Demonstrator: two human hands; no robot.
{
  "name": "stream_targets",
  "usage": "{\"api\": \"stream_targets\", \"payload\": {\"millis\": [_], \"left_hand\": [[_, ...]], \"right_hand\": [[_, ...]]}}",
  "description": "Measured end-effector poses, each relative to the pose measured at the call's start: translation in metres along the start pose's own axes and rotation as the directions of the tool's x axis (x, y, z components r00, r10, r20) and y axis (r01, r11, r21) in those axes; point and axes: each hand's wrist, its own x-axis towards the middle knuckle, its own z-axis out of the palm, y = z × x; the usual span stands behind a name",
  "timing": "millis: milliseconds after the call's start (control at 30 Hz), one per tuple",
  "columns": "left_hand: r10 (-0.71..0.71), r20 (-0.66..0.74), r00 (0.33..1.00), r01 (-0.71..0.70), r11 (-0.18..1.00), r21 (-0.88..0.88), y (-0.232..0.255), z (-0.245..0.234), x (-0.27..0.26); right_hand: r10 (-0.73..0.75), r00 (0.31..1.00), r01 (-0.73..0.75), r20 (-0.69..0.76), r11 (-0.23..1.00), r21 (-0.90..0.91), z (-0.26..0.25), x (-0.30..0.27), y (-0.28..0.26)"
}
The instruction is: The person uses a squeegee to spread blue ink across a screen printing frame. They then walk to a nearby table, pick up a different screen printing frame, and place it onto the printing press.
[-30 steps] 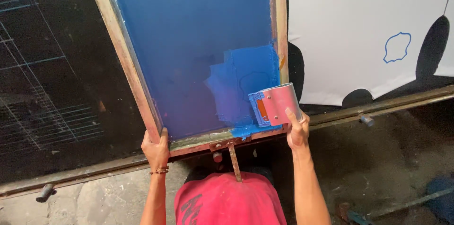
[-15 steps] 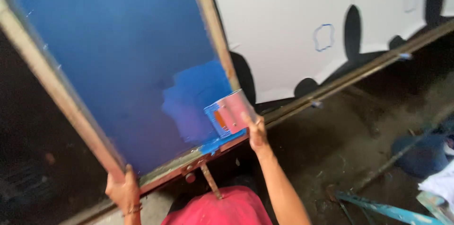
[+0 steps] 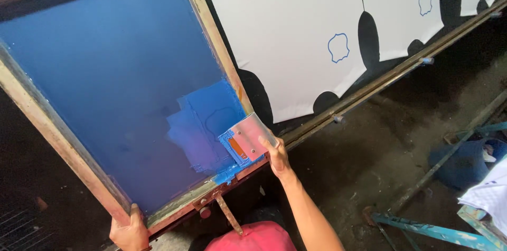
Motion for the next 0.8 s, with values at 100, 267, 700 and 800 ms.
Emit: {"api": "stream_targets", "payload": {"millis": [100,267,700,800], "left_hand": [[-0.032,0.014,0.999,0.032,0.999,-0.041,-0.002,0.001,0.002],[0.030,0.006,1.000,-0.030,1.000,-0.008,-0.009,0.002,0.002],[0.038,0.008,0.999,-0.037,0.998,-0.052,-0.011,0.003,0.004],[0.051,0.015,0.999,-0.051,0.998,-0.029,-0.014,0.004,0.006]], "right_hand": [[0.007,1.000,-0.007,-0.015,1.000,0.001,-0.004,0.003,0.009],[0.028,0.999,-0.028,-0.017,0.999,0.024,0.000,0.000,0.000],[0.032,0.999,-0.032,-0.013,0.999,-0.023,0.005,-0.001,-0.006],[0.040,0.999,-0.040,-0.013,0.999,0.002,0.004,-0.001,-0.003]]}}
